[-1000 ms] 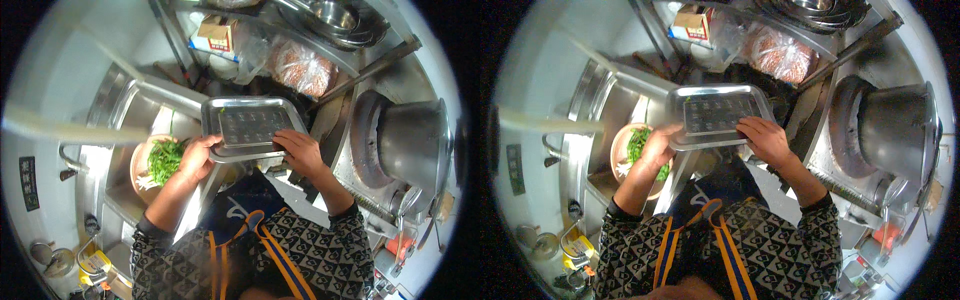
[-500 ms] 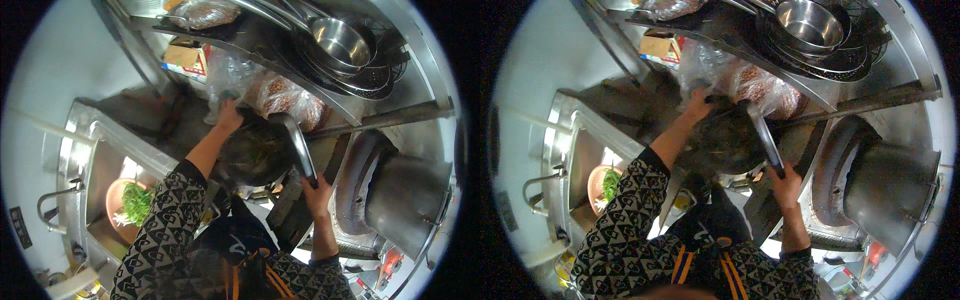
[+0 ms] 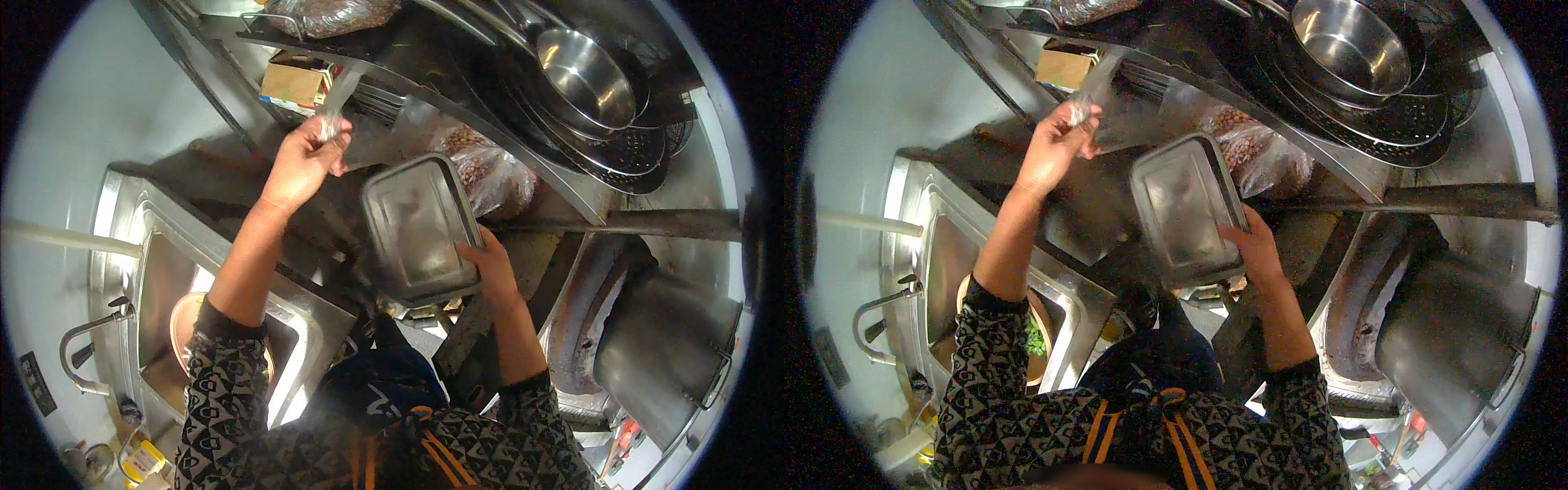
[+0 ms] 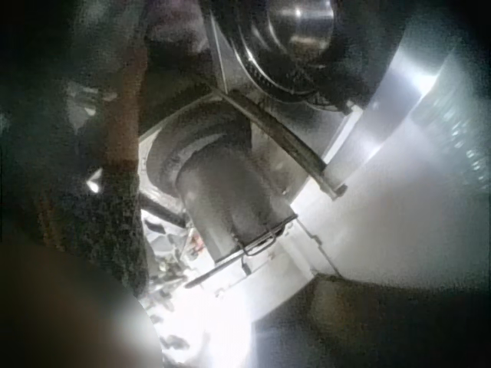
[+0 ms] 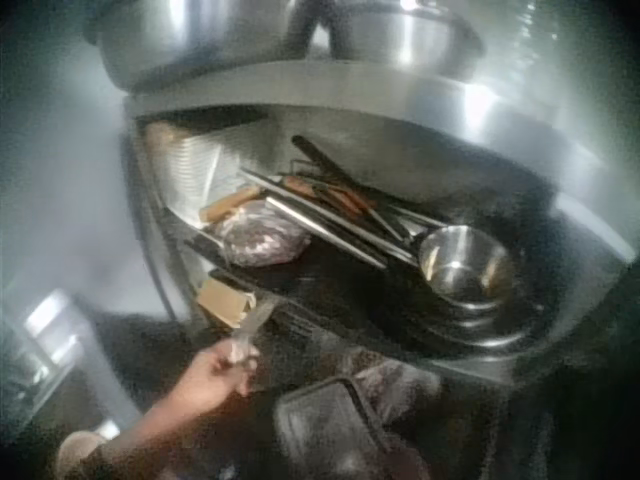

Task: The person gathers leafy green vegetables from a colander in the sink, places them into a clear plastic bag, and then walks to a refrigerator to store the bag. The person handles the vegetables by hand and uses a plastic bag for packaging.

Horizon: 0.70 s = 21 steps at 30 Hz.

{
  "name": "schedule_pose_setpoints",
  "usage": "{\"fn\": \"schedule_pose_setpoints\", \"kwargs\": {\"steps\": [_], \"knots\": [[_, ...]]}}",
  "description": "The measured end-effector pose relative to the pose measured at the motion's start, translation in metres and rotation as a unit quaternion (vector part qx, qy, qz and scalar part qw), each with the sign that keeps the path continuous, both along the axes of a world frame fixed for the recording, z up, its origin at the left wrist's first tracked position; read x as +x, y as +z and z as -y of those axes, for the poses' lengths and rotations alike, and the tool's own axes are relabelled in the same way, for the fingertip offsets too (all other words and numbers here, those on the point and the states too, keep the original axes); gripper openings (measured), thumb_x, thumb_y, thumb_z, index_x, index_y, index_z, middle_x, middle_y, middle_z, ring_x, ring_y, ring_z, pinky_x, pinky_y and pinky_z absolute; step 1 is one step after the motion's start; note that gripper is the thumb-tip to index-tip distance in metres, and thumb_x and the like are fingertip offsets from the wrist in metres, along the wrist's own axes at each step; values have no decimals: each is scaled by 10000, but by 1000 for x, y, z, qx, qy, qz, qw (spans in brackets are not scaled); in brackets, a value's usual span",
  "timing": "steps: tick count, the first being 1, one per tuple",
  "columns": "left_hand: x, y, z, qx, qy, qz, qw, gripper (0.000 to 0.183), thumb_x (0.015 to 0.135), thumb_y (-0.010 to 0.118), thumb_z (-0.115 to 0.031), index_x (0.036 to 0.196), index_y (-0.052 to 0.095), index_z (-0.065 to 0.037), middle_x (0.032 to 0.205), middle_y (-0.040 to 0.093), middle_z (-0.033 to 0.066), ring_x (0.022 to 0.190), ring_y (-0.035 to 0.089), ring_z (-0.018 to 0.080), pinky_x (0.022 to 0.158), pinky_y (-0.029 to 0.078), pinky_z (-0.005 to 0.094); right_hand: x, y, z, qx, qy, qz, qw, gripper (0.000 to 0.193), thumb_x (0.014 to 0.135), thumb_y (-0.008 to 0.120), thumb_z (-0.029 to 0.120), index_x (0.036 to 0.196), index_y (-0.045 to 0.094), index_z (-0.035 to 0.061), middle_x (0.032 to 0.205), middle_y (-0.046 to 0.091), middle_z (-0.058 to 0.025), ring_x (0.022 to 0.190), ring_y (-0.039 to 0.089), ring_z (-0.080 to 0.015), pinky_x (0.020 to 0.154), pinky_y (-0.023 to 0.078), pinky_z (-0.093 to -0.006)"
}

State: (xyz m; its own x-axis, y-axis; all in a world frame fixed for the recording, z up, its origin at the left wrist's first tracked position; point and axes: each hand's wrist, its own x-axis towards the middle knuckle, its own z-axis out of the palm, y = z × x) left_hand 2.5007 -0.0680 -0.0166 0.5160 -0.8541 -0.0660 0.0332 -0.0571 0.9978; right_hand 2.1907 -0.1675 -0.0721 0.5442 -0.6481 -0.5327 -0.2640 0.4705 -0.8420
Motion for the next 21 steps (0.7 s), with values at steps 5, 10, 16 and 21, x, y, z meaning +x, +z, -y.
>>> {"fn": "schedule_pose_setpoints", "kwargs": {"steps": [5, 10, 16, 21], "knots": [[0, 6, -7, 62, -13, 34, 997, 256, 885, 514, -33, 1139, 537, -60, 661, 478, -16, 550, 438, 51, 508, 403, 214, 53, -28, 39, 247, -14, 65, 967, 445, 776, 631, 182, 1182, 520, 37, 1056, 614, -89, 924, 598, -214, 776, 481, -346], [13, -7, -20, 13, 97, -56, 994, 227, 905, 497, -64, 1130, 528, -73, 696, 488, -5, 514, 415, 53, 510, 421, 218, 48, -39, 52, 258, 111, 198, 939, 560, 747, 633, 152, 1254, 454, -5, 1145, 583, -105, 997, 577, -213, 872, 442, -327], [13, -15, -27, 20, 85, -47, 995, 147, 919, 510, -137, 1051, 531, -76, 751, 524, -3, 516, 425, 46, 485, 407, 208, 62, -65, 73, 244, 47, 166, 954, 450, 758, 640, 169, 1167, 536, 14, 1090, 610, -89, 965, 585, -213, 863, 446, -332], [-4, -19, -24, 35, 66, -6, 997, 135, 921, 515, -173, 1020, 544, -87, 757, 558, -12, 532, 432, 40, 455, 384, 202, 107, -93, 99, 214, -29, 124, 969, 351, 767, 686, 193, 1066, 597, 33, 1014, 629, -82, 930, 592, -207, 815, 470, -345]]}}
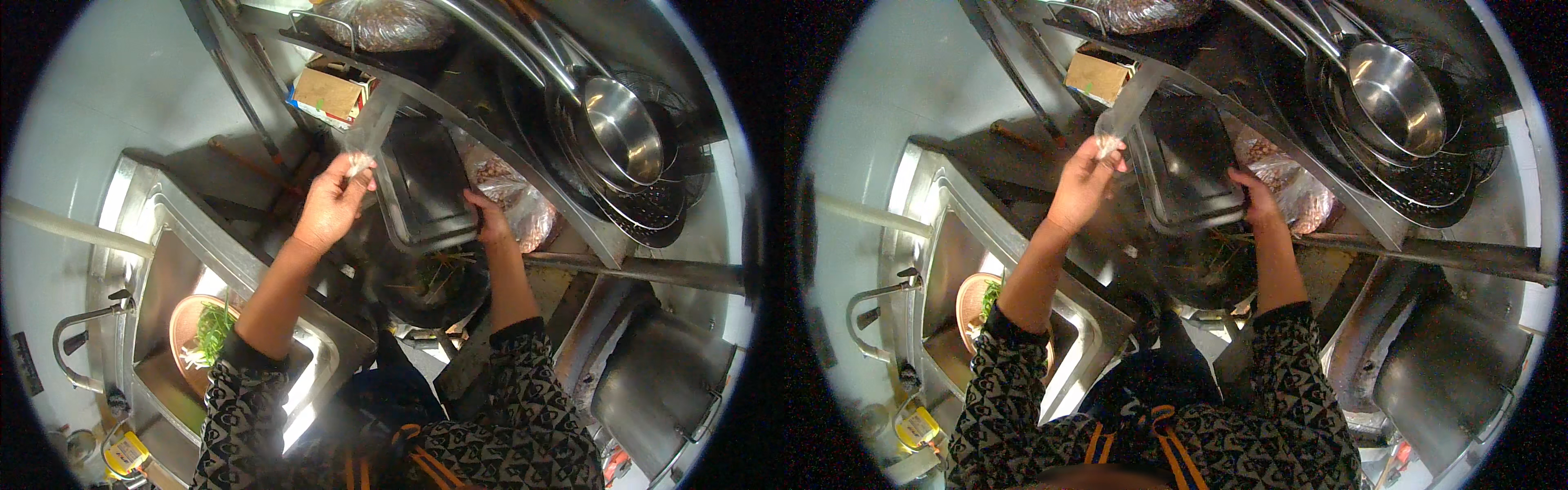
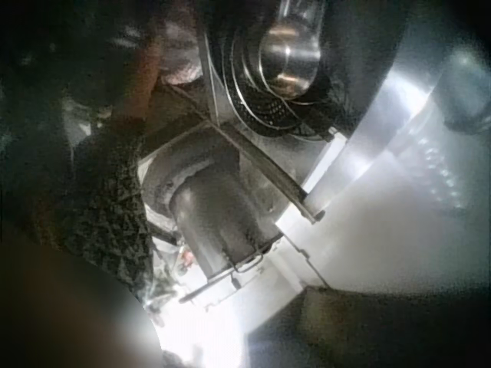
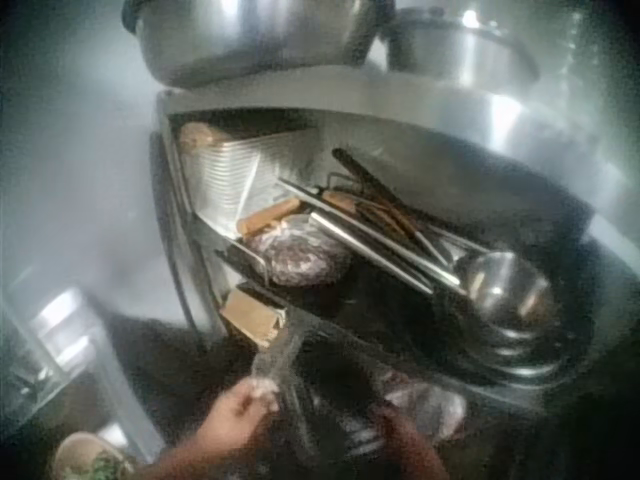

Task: The person gathers leafy green vegetables from a colander in the sink, places them into a clear plastic bag, and then walks to a refrigerator to store the bag. The person handles the vegetables by hand and uses a plastic bag for packaging.

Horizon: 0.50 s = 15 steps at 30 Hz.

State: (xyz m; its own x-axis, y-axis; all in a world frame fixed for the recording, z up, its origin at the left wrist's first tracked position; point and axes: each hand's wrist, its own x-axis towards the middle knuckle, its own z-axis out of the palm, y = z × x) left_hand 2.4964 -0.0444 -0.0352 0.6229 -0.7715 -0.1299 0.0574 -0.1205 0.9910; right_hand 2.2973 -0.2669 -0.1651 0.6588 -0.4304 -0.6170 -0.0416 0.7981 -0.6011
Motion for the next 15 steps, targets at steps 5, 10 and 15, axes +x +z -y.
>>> {"fn": "schedule_pose_setpoints", "kwargs": {"steps": [5, 10, 15], "knots": [[-7, 6, 3, -7, 21, -4, 1000, 159, 926, 516, -231, 1008, 525, -95, 785, 552, -25, 537, 417, 35, 476, 362, 190, 47, -28, 36, -210, -74, 104, 969, 383, 762, 698, 217, 1077, 593, 25, 1062, 618, -76, 968, 579, -233, 862, 459, -380], [-11, 9, 11, -37, 13, -2, 999, 137, 934, 492, -191, 992, 524, -71, 764, 558, -11, 548, 435, 41, 485, 384, 199, 91, -24, 72, -62, -210, 59, 974, 193, 819, 617, 230, 964, 615, 103, 951, 618, -57, 893, 574, -239, 844, 448, -406], [-12, 10, 8, -22, 34, 4, 999, 155, 936, 483, -190, 978, 533, -49, 725, 563, -12, 583, 472, 53, 507, 417, 213, 140, -8, 96, -128, -236, 58, 962, 221, 822, 604, 246, 986, 607, 97, 970, 616, -69, 907, 572, -250, 849, 443, -408]]}}
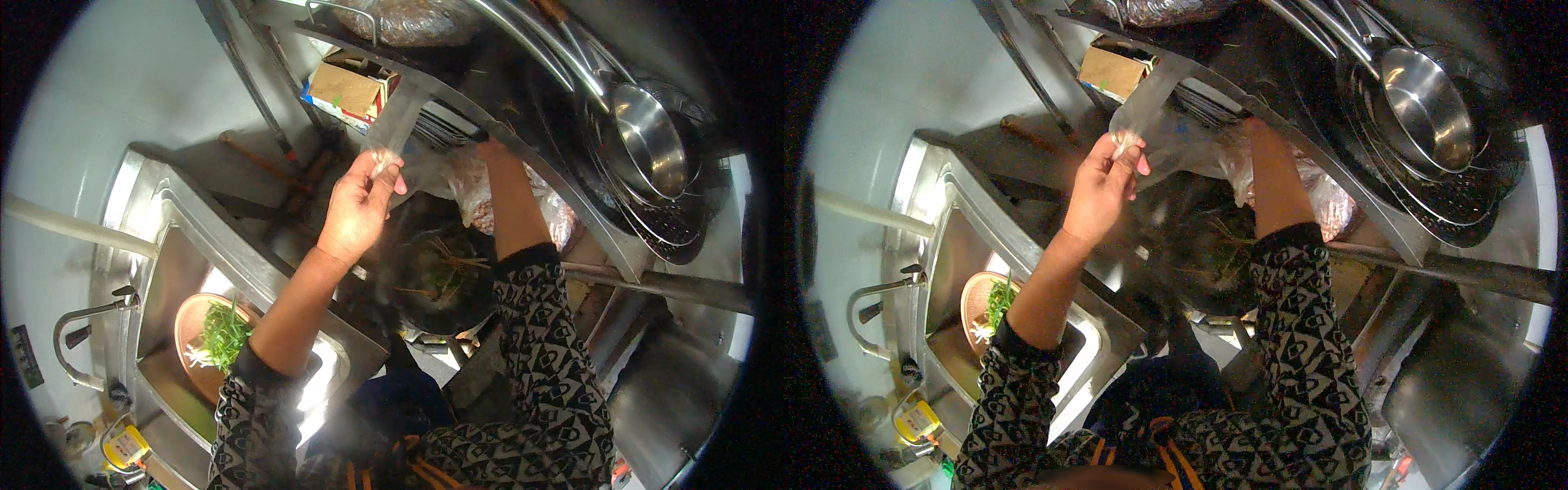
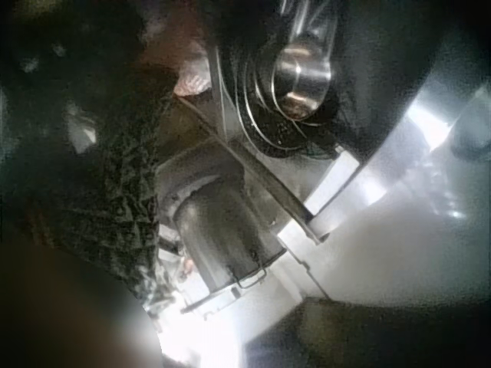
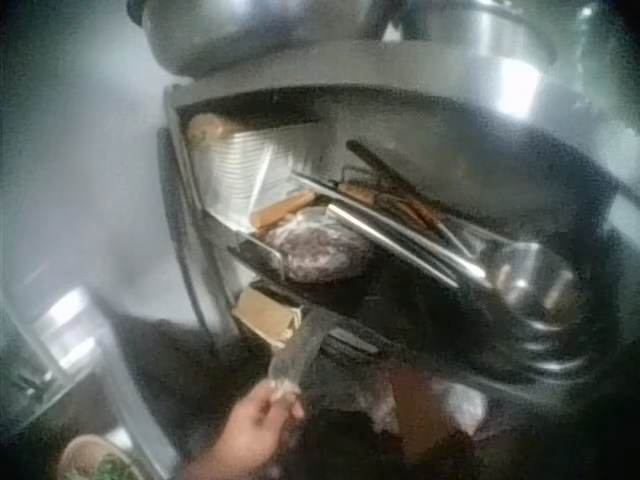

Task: The person gathers leafy green vegetables from a colander in the sink, places them into a clear plastic bag, and then walks to a refrigerator to store the bag. The person handles the vegetables by hand and uses a plastic bag for packaging.

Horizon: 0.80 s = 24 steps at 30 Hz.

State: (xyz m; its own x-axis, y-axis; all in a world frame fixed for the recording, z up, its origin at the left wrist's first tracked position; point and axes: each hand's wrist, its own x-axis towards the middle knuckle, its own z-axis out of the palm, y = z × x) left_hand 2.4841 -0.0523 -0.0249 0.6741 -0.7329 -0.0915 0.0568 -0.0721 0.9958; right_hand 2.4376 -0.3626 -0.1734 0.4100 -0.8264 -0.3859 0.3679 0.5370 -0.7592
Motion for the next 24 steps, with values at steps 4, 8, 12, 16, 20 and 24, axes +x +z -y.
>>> {"fn": "schedule_pose_setpoints", "kwargs": {"steps": [4, 8, 12, 16, 20, 24], "knots": [[0, 0, -9, 14, 5, 5, 1000, 170, 947, 471, -211, 990, 523, -54, 731, 538, -17, 555, 414, 34, 507, 382, 195, 16, -3, 12, -72, -8, -52, 996, 244, 825, 593, 259, 1003, 601, 92, 984, 614, -79, 918, 571, -259, 854, 440, -409], [1, -2, -15, 13, 19, 1, 1000, 161, 943, 479, -196, 985, 528, -49, 719, 542, -16, 555, 423, 38, 506, 382, 197, 15, -9, 18, -176, 5, -159, 971, 267, 828, 583, 272, 1021, 594, 87, 999, 612, -88, 929, 569, -268, 858, 436, -411], [2, -6, -16, -5, 31, -20, 999, 144, 936, 487, -169, 982, 536, -42, 699, 552, -15, 554, 442, 41, 499, 389, 199, 12, -7, 16, -306, 27, -303, 902, 290, 831, 572, 285, 1039, 588, 83, 1014, 610, -98, 941, 568, -277, 863, 433, -413], [0, -7, -14, -4, 31, -32, 999, 144, 937, 486, -168, 983, 536, -42, 694, 546, -19, 548, 431, 38, 495, 383, 196, 11, -4, 14, -421, 47, -407, 809, 313, 834, 562, 298, 1056, 582, 78, 1029, 608, -107, 952, 566, -285, 867, 429, -414], [-3, -5, -16, 9, 40, -20, 999, 144, 934, 491, -169, 989, 536, -44, 691, 544, -24, 545, 426, 34, 491, 377, 194, 19, -9, 14, -490, 73, -460, 737, 337, 837, 551, 311, 1074, 576, 73, 1043, 606, -117, 963, 565, -294, 871, 426, -416], [-2, -11, -20, 22, 53, -18, 998, 146, 929, 493, -158, 1006, 535, -41, 697, 542, -28, 580, 448, 39, 532, 401, 197, 33, -16, 13, -549, 102, -479, 677, 360, 840, 541, 324, 1091, 569, 68, 1058, 604, -126, 975, 563, -303, 876, 422, -418]]}}
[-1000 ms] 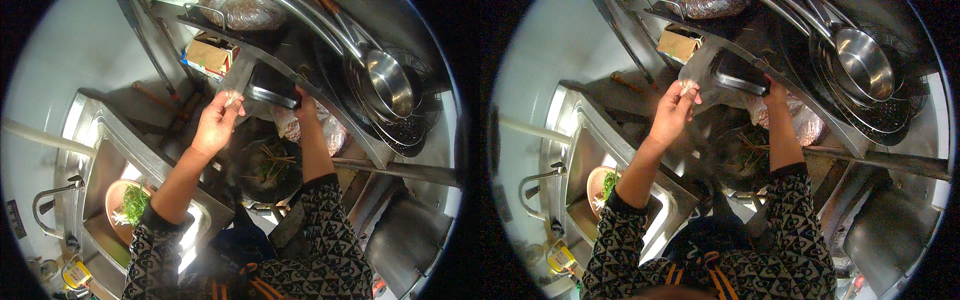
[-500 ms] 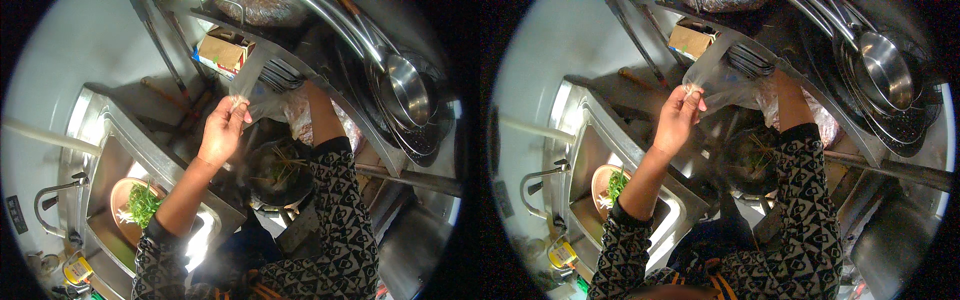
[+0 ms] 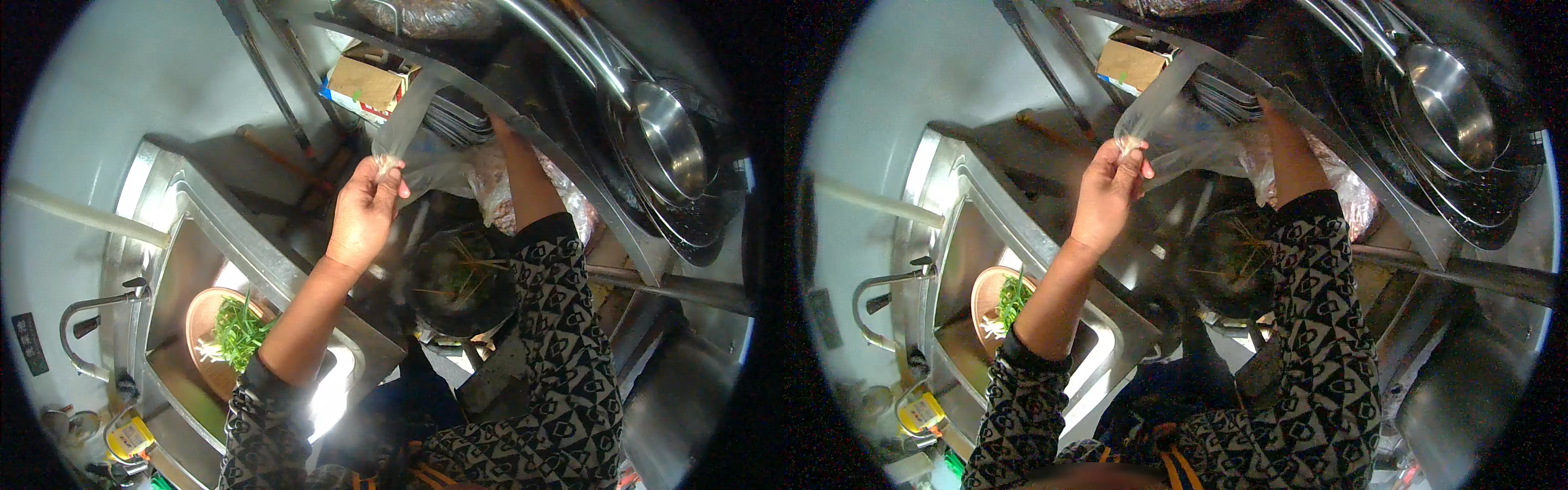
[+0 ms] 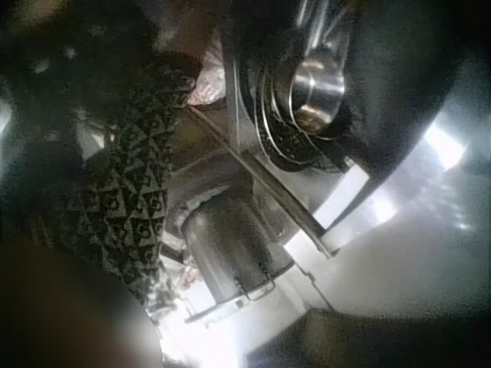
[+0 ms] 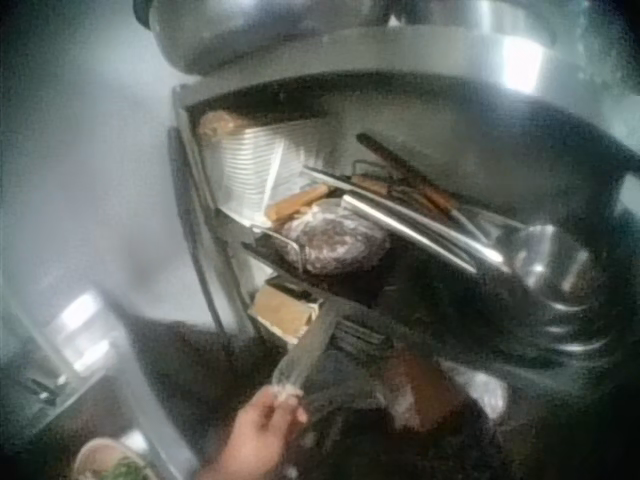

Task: The person gathers leafy green vegetables from a colander in the sink, places them into a clear plastic bag, and then walks to a refrigerator to store the bag. The person handles the vegetables by hand and uses a plastic bag for packaging.

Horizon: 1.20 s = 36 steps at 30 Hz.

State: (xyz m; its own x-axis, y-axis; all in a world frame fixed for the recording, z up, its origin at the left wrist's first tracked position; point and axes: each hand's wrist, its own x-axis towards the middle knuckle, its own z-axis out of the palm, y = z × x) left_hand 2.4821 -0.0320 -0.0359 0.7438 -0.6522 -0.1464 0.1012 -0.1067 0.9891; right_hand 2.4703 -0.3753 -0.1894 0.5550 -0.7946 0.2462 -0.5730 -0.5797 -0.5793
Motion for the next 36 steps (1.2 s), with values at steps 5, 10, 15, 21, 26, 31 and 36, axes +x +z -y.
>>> {"fn": "schedule_pose_setpoints", "kwargs": {"steps": [5, 10, 15, 21, 26, 31, 36], "knots": [[2, -12, -11, 28, 44, 110, 993, 301, 848, 560, -87, 1136, 486, -40, 930, 556, 78, 791, 553, 163, 717, 468, 291, -10, 4, -27, 3, 7, -21, 1000, 402, 837, 532, 340, 1126, 555, 62, 1093, 594, -145, 1000, 557, -321, 883, 418, -415], [-33, 3, -54, 97, 64, 270, 956, 537, 743, 604, -1, 1244, 417, -53, 1186, 451, 161, 1040, 503, 291, 904, 422, 366, -79, 9, -96, 6, 31, -19, 999, 271, 812, 579, 256, 1060, 635, 160, 1090, 618, -82, 1045, 545, -287, 883, 425, -387], [-114, 31, -130, 45, -48, 250, 966, 494, 749, 585, 26, 1215, 452, -66, 1179, 465, 154, 1006, 532, 277, 893, 435, 354, -161, 26, -192, 391, -98, 186, 896, 311, 801, 571, 80, 1110, 612, 75, 1095, 593, -103, 1065, 514, -225, 887, 408, -324], [-193, 54, -260, 113, -180, 178, 961, 428, 734, 538, -14, 1157, 496, -70, 1106, 519, 130, 854, 579, 253, 741, 445, 367, -241, 78, -316, 374, -66, 226, 897, 431, 804, 557, 14, 1230, 495, 28, 1174, 539, -98, 1060, 517, -205, 922, 398, -325], [-225, 52, -384, 62, -138, 167, 974, 374, 760, 605, -3, 1123, 532, -54, 1072, 590, 132, 962, 585, 241, 768, 488, 325, -286, 118, -413, 332, 22, 219, 917, 424, 794, 536, -45, 1210, 501, 28, 1176, 531, -90, 1031, 526, -197, 913, 409, -309], [-246, 50, -500, 160, 41, 345, 924, 381, 728, 626, 27, 1092, 573, -72, 1092, 586, 134, 993, 575, 265, 850, 463, 340, -296, 153, -487, 319, 164, 170, 918, 432, 791, 540, -42, 1216, 493, 24, 1183, 531, -97, 1028, 530, -198, 910, 411, -308], [-318, 52, -601, 224, 277, 271, 894, 416, 710, 558, 74, 1097, 574, -78, 1014, 594, 105, 903, 585, 225, 780, 490, 308, -274, 168, -553, 271, 358, 80, 890, 460, 801, 525, -26, 1254, 451, 14, 1239, 503, -129, 1070, 517, -225, 933, 397, -328]]}}
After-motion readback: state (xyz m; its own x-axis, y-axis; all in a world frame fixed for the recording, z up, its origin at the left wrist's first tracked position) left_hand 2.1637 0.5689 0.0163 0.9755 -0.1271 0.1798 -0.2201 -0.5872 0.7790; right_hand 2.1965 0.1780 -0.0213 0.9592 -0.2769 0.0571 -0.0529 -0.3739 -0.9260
